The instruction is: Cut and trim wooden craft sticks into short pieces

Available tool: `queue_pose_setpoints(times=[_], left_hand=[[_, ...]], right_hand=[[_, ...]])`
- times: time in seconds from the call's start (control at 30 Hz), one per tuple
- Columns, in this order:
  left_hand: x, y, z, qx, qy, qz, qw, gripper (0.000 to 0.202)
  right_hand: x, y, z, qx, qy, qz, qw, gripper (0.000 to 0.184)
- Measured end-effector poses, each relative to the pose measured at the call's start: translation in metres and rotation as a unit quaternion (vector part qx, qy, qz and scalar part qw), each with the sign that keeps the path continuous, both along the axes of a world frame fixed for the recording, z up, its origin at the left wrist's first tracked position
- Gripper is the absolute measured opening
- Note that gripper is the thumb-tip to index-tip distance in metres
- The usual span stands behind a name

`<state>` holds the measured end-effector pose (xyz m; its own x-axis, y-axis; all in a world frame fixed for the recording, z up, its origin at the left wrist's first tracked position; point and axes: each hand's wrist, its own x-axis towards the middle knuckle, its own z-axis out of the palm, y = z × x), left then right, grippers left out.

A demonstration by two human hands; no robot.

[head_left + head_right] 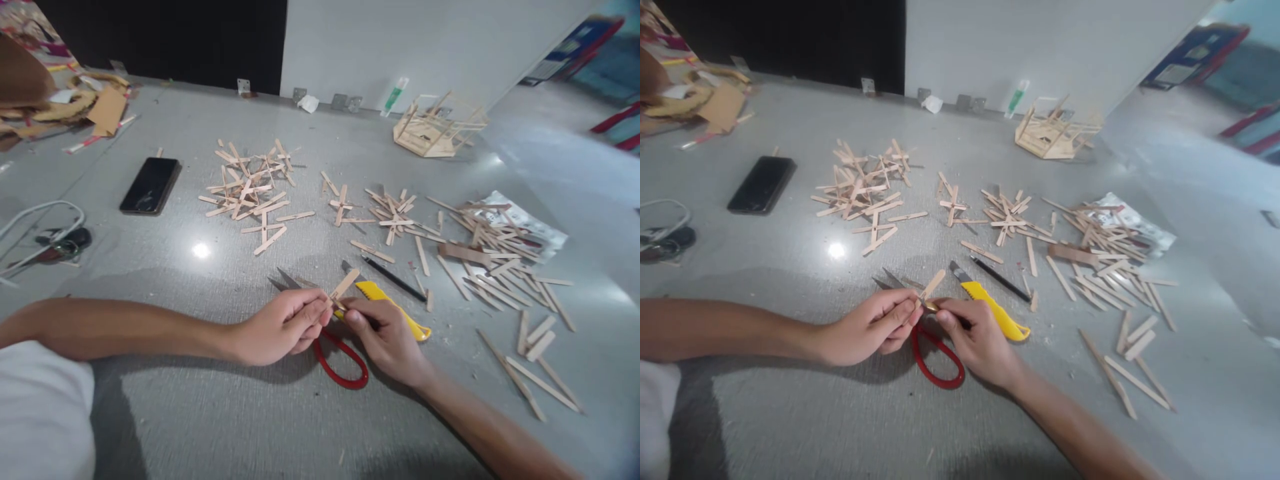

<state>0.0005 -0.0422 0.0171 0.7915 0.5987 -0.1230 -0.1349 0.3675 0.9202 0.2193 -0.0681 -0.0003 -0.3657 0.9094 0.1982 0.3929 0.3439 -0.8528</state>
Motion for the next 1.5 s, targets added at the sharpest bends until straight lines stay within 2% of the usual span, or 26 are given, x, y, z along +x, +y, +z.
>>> queue_pose_setpoints(times=[0.17,0.4,0.67,0.87,1.07,1.27,1.5], left_hand=[[0.001,0.002,-0.003,0.012,-0.003,0.004,1.000,0.041],[0.000,0.003,-0.004,0.000,-0.011,0.001,1.000,0.041],[0.000,0.000,-0.007,-0.010,-0.009,0.003,1.000,0.038],[-0.001,-0.003,-0.003,0.043,0.042,0.024,0.998,0.040],[0.000,-0.007,0.000,0.042,0.032,0.025,0.998,0.039],[0.000,-0.010,0.001,0.044,0.032,0.032,0.998,0.040],[0.002,-0.003,-0.002,0.034,0.040,0.095,0.994,0.040]], right_hand=[[0.000,0.000,-0.001,-0.026,-0.009,-0.025,0.999,0.050],[-0.004,-0.001,0.004,-0.038,-0.007,-0.045,0.998,0.034],[-0.009,-0.003,0.003,-0.004,-0.008,-0.083,0.996,0.029],[-0.008,-0.003,-0.001,0.026,-0.015,-0.094,0.995,0.021],[-0.003,-0.001,-0.001,0.031,-0.004,-0.032,0.999,0.033],[0.001,-0.001,-0.001,0.024,0.002,-0.013,1.000,0.047],[0.004,-0.003,-0.002,-0.019,0.043,0.017,0.999,0.057]])
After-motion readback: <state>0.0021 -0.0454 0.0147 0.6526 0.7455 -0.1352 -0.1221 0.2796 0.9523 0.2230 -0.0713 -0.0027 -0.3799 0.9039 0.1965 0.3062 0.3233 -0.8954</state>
